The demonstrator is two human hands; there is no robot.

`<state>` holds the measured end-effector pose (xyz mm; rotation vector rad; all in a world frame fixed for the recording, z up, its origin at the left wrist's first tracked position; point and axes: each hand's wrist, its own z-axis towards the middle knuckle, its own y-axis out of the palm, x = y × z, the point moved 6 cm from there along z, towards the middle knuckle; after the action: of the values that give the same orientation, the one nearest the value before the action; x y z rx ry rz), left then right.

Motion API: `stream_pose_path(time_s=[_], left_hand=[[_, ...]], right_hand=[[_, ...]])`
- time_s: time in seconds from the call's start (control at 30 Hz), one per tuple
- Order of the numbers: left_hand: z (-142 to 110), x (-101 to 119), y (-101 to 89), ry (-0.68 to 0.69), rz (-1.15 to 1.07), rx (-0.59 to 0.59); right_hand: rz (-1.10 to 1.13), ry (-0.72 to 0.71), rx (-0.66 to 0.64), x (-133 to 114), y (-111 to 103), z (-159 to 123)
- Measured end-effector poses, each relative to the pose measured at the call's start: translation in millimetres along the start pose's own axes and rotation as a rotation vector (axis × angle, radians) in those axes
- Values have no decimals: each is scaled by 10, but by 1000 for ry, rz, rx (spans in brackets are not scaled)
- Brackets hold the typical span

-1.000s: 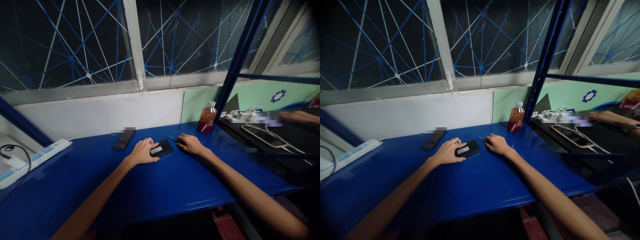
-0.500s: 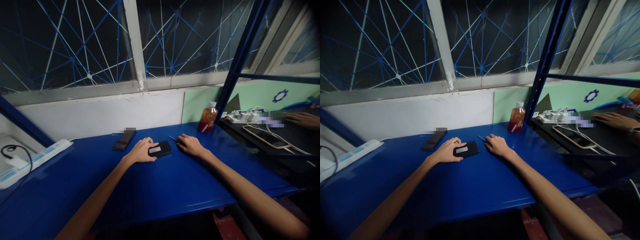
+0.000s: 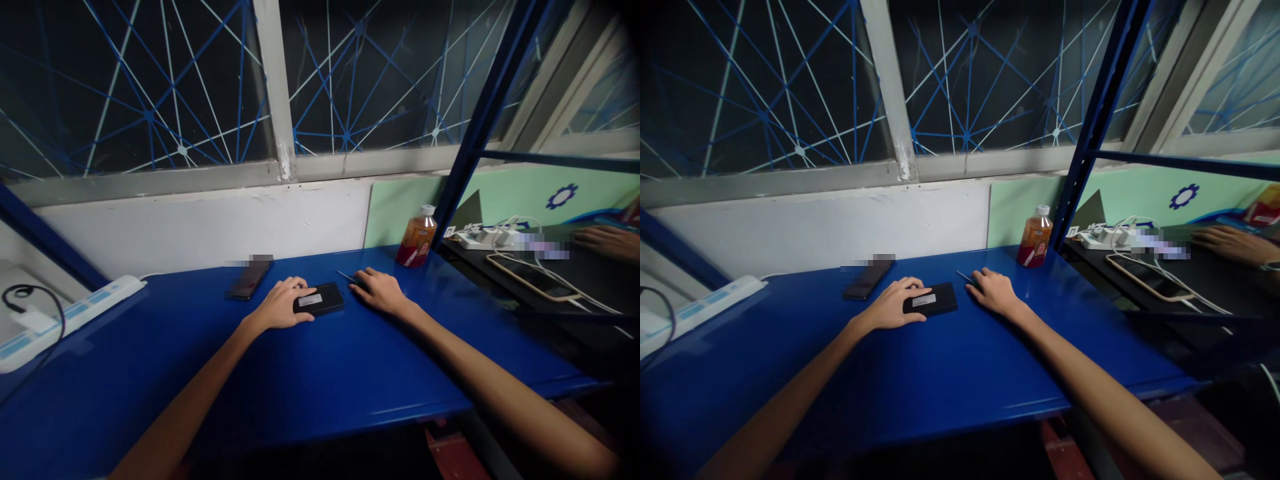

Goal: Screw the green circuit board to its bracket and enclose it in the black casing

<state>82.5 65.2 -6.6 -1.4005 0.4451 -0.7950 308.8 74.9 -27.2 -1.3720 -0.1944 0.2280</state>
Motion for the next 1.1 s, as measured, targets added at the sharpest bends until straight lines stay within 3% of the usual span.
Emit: stream_pose_path(time_s=[0.27,0.47,0.67,0.87,1.1], left_hand=[[-11,9,36,13,64,46],[-157,50,46,21,191,133],[-282,65,48,-52,273,232],[-319,171,75,-74,345,266],[-343,216,148,-142,359,278]], right_hand=[[-4,17,62,33,-62,-12],[40,30,192,14,-268,-18],[115,-199,160,-382,-439,64],[132,-398,145,-835,-318,4],[154,-451,154,-925,-186,-131]])
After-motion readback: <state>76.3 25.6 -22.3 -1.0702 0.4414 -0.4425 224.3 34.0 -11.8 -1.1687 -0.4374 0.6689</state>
